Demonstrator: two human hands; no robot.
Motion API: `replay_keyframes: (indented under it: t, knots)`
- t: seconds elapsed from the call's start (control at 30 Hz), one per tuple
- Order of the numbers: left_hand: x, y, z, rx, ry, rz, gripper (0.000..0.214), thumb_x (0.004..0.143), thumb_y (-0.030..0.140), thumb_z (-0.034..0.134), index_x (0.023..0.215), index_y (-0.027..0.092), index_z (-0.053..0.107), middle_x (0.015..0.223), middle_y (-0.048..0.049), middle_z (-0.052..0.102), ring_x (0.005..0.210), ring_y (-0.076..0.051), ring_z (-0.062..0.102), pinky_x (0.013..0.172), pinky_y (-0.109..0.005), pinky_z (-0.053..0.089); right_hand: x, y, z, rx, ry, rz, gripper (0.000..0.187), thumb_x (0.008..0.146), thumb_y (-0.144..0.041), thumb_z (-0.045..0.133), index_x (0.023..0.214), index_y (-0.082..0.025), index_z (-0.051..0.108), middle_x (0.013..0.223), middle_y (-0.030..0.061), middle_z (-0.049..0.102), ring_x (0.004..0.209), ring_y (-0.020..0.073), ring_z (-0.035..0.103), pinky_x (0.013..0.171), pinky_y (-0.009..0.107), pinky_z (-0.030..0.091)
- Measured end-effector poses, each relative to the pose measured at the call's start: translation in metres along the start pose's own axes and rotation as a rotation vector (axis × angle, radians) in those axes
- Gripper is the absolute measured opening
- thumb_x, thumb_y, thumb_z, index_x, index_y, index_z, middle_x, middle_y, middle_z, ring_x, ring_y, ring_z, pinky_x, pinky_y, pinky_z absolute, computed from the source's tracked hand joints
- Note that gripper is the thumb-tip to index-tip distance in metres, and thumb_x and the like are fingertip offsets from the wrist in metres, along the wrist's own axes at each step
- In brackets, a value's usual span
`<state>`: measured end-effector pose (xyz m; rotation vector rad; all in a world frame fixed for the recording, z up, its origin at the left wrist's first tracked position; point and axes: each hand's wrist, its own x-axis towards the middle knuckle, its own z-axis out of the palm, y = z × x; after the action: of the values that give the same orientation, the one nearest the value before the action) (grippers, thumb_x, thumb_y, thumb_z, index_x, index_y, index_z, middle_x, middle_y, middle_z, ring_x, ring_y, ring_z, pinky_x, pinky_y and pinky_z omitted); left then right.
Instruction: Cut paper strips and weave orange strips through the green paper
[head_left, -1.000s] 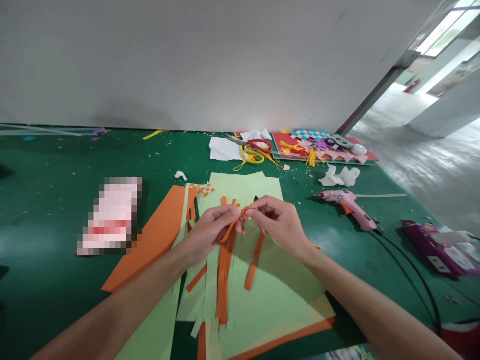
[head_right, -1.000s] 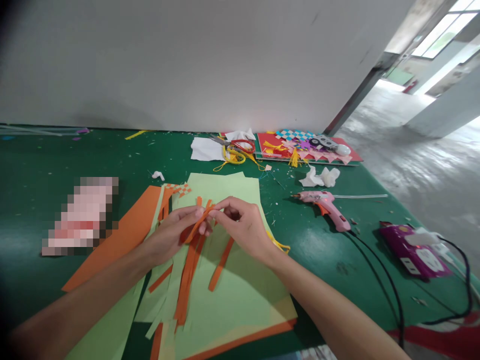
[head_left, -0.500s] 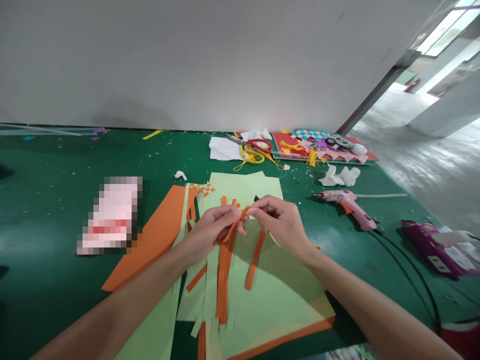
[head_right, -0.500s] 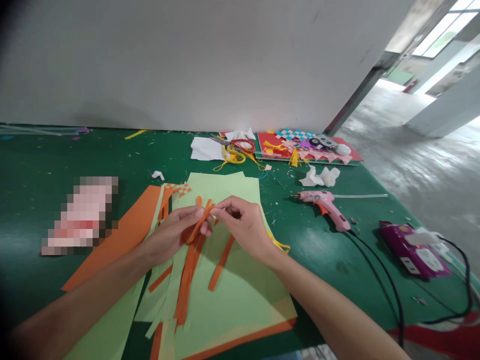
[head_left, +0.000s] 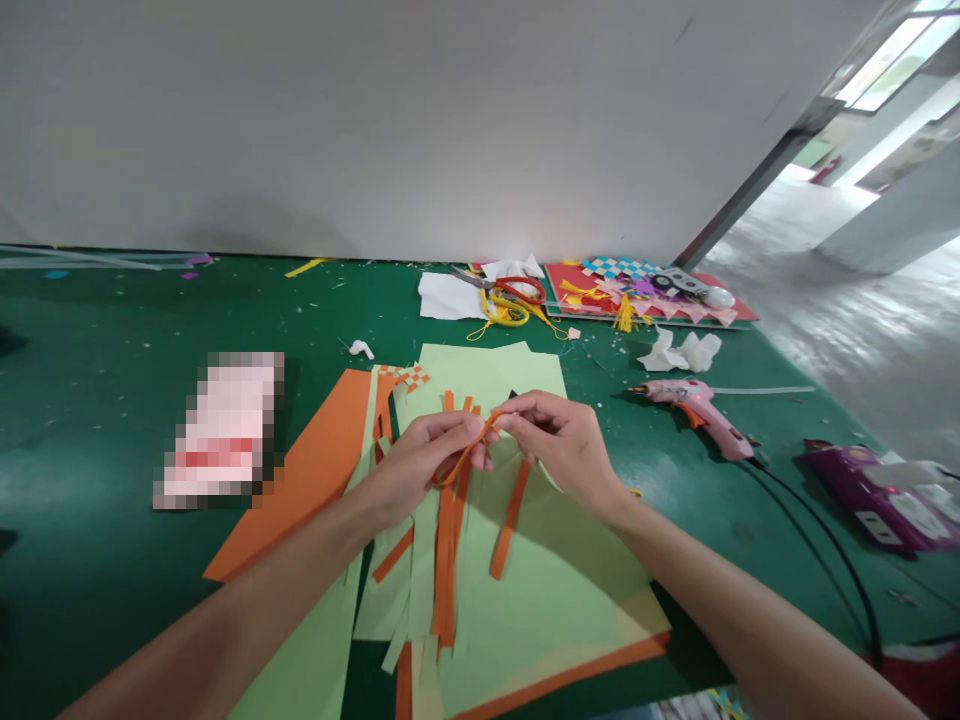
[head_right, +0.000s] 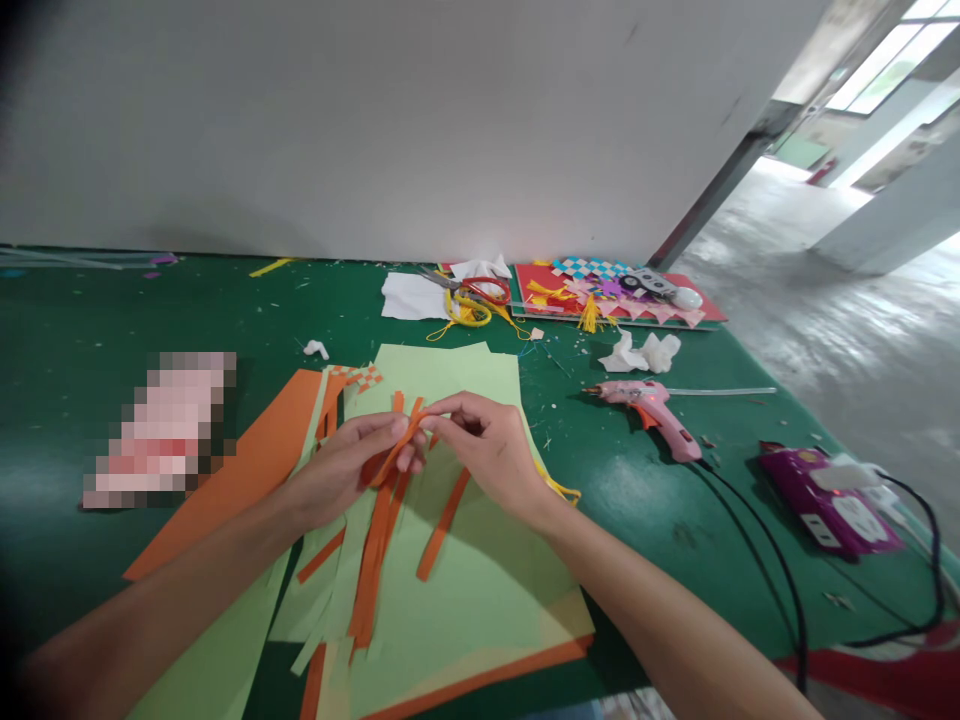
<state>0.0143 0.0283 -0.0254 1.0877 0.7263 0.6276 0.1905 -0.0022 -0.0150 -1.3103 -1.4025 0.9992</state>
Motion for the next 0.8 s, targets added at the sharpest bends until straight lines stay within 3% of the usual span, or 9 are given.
replay_keyframes:
  t: [0.13,0.33,0.43,0.6,0.8]
  knots:
    - [0.0005,-0.0003,-0.0004,0.008,0.001,0.021,0.032,0.088,0.039,0.053,0.071,0.015,0.067,0.073,-0.0028,0.063,0.071,-0.014,0.058,0.072,-0.024,0.041,-0.0001,0.0016,-0.0015,-0.06,0.0,-0.035,0.022,0.081,-0.032,0.063,0.097,-0.02,0.071,0.051,-0.0059,0.047,0.044,0.0071,0.037,0.043,0.021,0.029]
    - [0.0003,0.0023,0.0001,0.022,0.014,0.007,0.032,0.087,0.039,0.053,0.07,0.015,0.064,0.066,-0.0029,0.061,0.069,-0.016,0.058,0.07,-0.027,0.042,-0.0017,0.0006,-0.0014,-0.07,-0.05,-0.05,0.017,0.083,-0.032,0.062,0.082,-0.018,0.07,0.063,-0.0003,0.061,0.049,0.0076,0.042,0.047,0.022,0.034]
    - [0.0001,0.0031,-0.0003,0.039,0.019,-0.018,0.034,0.085,0.043,0.054,0.069,0.014,0.064,0.064,-0.0038,0.06,0.067,-0.016,0.057,0.066,-0.027,0.042,-0.0015,-0.0018,-0.0015,-0.093,-0.059,-0.053,0.015,0.083,-0.031,0.062,0.081,-0.018,0.07,0.061,-0.0007,0.062,0.049,0.008,0.044,0.048,0.022,0.035]
    - [-0.0001,0.0038,-0.0012,0.01,-0.007,-0.032,0.03,0.086,0.042,0.055,0.077,0.016,0.065,0.065,-0.0015,0.059,0.069,-0.014,0.056,0.069,-0.025,0.041,-0.0004,-0.0058,-0.0015,-0.038,-0.124,-0.082,0.014,0.085,-0.028,0.06,0.081,-0.02,0.071,0.073,0.001,0.07,0.062,0.0119,0.061,0.059,0.024,0.046]
    - [0.0008,0.0042,-0.0018,0.02,-0.032,-0.025,0.029,0.088,0.041,0.054,0.077,0.017,0.065,0.066,-0.0001,0.06,0.07,-0.013,0.056,0.069,-0.023,0.04,-0.0009,-0.0066,-0.0013,-0.061,-0.119,-0.119,0.013,0.085,-0.027,0.061,0.08,-0.022,0.072,0.074,-0.0002,0.072,0.066,0.0132,0.065,0.065,0.025,0.05]
